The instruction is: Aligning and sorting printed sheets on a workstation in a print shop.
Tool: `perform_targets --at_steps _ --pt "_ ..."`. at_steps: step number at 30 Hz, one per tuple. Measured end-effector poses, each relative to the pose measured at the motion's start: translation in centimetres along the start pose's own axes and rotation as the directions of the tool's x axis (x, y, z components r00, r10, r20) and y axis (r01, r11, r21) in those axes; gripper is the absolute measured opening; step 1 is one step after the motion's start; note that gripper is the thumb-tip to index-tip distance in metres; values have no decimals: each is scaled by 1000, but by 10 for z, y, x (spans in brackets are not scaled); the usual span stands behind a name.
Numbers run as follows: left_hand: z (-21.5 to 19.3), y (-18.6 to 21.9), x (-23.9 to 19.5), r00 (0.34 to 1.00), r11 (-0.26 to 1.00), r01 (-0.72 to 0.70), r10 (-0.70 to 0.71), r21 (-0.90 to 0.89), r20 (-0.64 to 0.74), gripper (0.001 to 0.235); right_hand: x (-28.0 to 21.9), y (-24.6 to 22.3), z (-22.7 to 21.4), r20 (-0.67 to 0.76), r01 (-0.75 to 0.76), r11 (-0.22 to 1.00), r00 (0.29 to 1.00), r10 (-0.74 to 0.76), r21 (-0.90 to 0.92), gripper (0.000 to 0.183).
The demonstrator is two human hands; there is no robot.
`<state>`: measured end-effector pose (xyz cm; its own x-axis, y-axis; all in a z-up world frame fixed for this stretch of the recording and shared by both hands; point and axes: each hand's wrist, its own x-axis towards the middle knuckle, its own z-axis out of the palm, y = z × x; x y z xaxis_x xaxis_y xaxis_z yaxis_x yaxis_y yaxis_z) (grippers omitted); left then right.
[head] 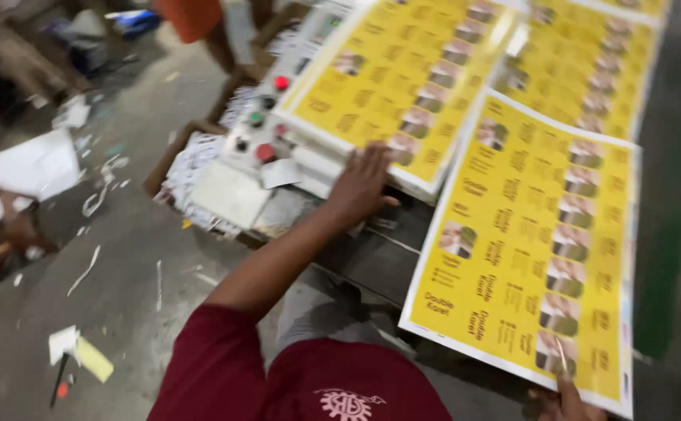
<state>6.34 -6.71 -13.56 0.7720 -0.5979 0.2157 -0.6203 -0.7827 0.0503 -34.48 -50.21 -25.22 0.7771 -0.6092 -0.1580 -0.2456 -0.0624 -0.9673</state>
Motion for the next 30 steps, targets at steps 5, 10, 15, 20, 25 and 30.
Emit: perform_targets --at_steps 5,10,15,20,25,30 --pt "-18 0 -12 964 989 -108 130 105 -233 48 -41 -80 52 -126 -131 948 977 173 290 34" --pt "-61 5 -4 927 997 -75 63 -18 -369 35 -34 -83 69 -106 -140 914 975 193 381 37" --pt "-37 -2 2 894 995 -23 62 93 -443 6 8 -77 85 -178 -144 931 961 213 336 29" --pt "-41 0 2 895 995 -9 52 98 -443 10 80 -83 104 -186 -39 926 976 116 376 31" --pt "-45 -13 -1 966 971 164 -193 -172 -172 17 111 -82 102 15 -152 838 986 169 525 34" --pt "-63 27 -26 925 910 -178 25 -374 -380 17 20 -170 133 125 -245 937 968 220 249 55"
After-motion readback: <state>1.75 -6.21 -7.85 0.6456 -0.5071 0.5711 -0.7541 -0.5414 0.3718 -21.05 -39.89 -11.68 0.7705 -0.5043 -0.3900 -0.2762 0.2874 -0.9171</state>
